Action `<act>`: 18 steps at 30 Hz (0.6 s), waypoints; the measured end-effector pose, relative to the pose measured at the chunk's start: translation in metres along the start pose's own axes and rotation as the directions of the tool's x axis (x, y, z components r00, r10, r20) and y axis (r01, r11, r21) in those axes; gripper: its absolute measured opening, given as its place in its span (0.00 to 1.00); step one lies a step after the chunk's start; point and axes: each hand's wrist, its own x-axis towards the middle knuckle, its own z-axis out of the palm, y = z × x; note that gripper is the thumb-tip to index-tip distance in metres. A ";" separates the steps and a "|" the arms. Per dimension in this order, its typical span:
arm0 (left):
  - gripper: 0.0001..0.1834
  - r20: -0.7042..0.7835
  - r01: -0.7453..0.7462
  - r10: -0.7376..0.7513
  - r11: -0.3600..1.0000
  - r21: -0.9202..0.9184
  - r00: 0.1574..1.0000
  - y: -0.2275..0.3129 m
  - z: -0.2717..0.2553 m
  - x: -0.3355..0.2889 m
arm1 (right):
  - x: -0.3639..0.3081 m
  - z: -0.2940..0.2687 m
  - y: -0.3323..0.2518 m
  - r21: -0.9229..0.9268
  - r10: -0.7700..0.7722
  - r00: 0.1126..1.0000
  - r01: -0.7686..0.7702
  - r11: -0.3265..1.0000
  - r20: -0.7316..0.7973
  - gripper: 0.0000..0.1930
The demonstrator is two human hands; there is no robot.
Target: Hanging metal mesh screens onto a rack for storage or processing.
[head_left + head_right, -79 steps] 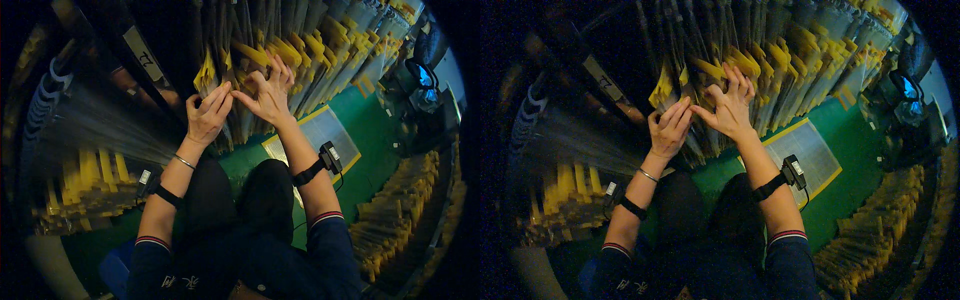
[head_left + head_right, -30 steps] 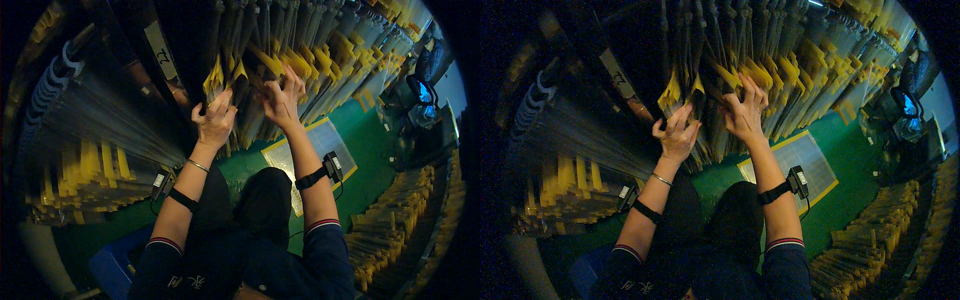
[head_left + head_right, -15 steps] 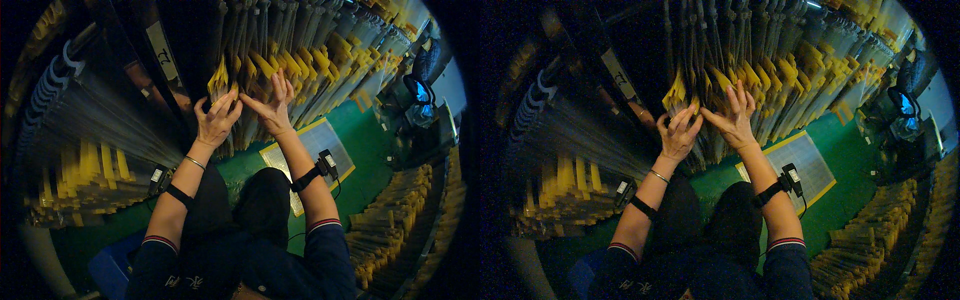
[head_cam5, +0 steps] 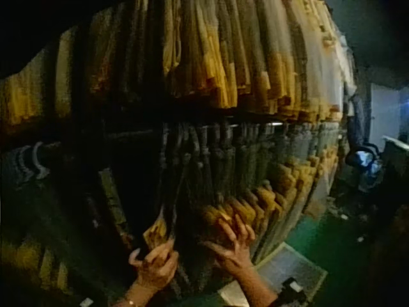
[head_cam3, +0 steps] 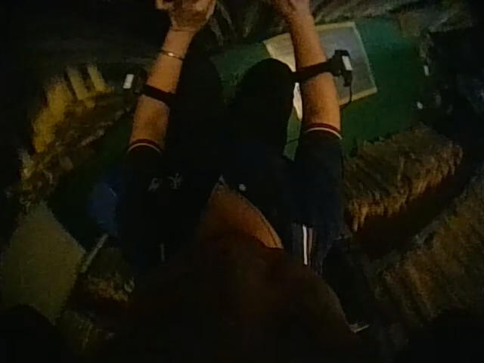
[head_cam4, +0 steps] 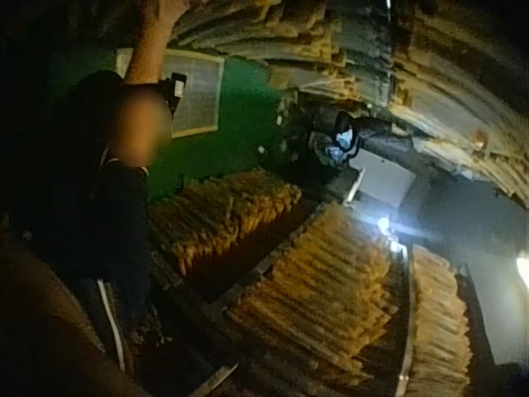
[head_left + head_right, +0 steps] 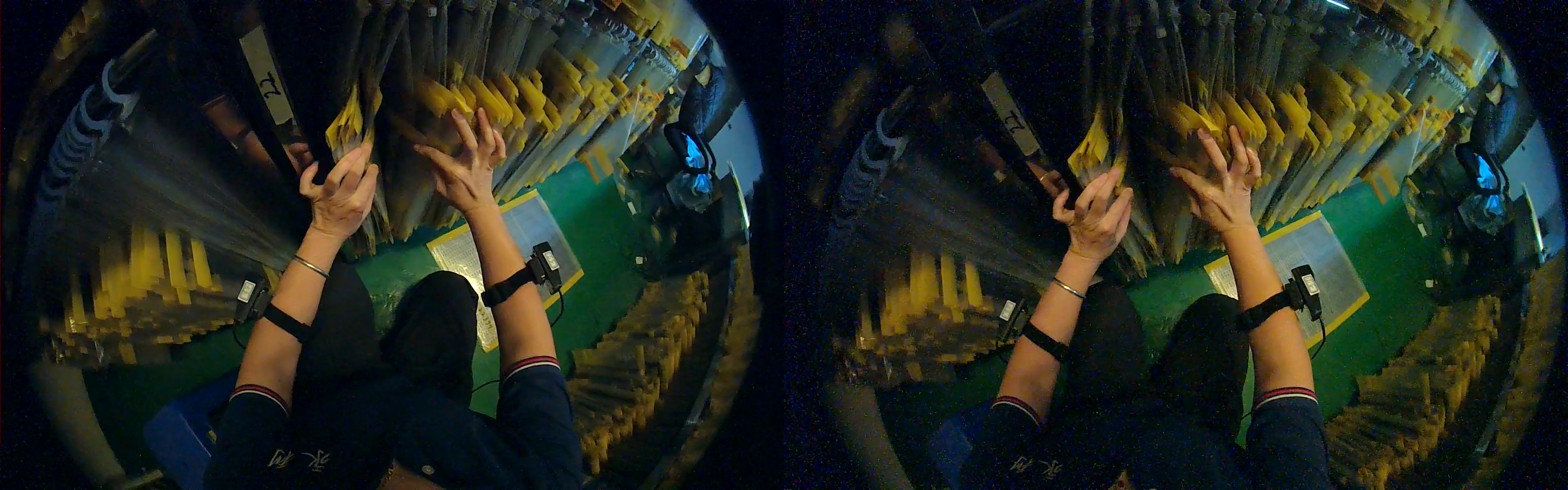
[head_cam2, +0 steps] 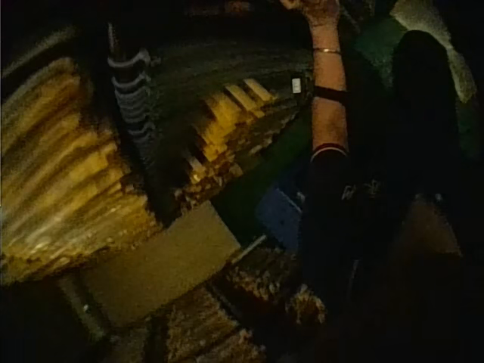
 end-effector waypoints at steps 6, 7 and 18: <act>0.05 0.063 -0.012 0.013 1.000 -0.016 0.998 0.000 -0.003 0.000 | 0.000 0.000 -0.002 -0.005 -0.004 0.999 0.004 1.000 -0.052 0.22; 0.05 0.062 -0.023 0.023 1.000 -0.012 0.998 -0.001 -0.004 -0.001 | 0.001 -0.003 -0.005 -0.024 -0.002 1.000 0.002 1.000 -0.002 0.23; 0.15 0.069 -0.054 0.054 0.999 0.002 0.996 0.000 -0.005 0.002 | 0.000 -0.003 -0.008 -0.010 0.005 0.999 -0.005 1.000 0.032 0.21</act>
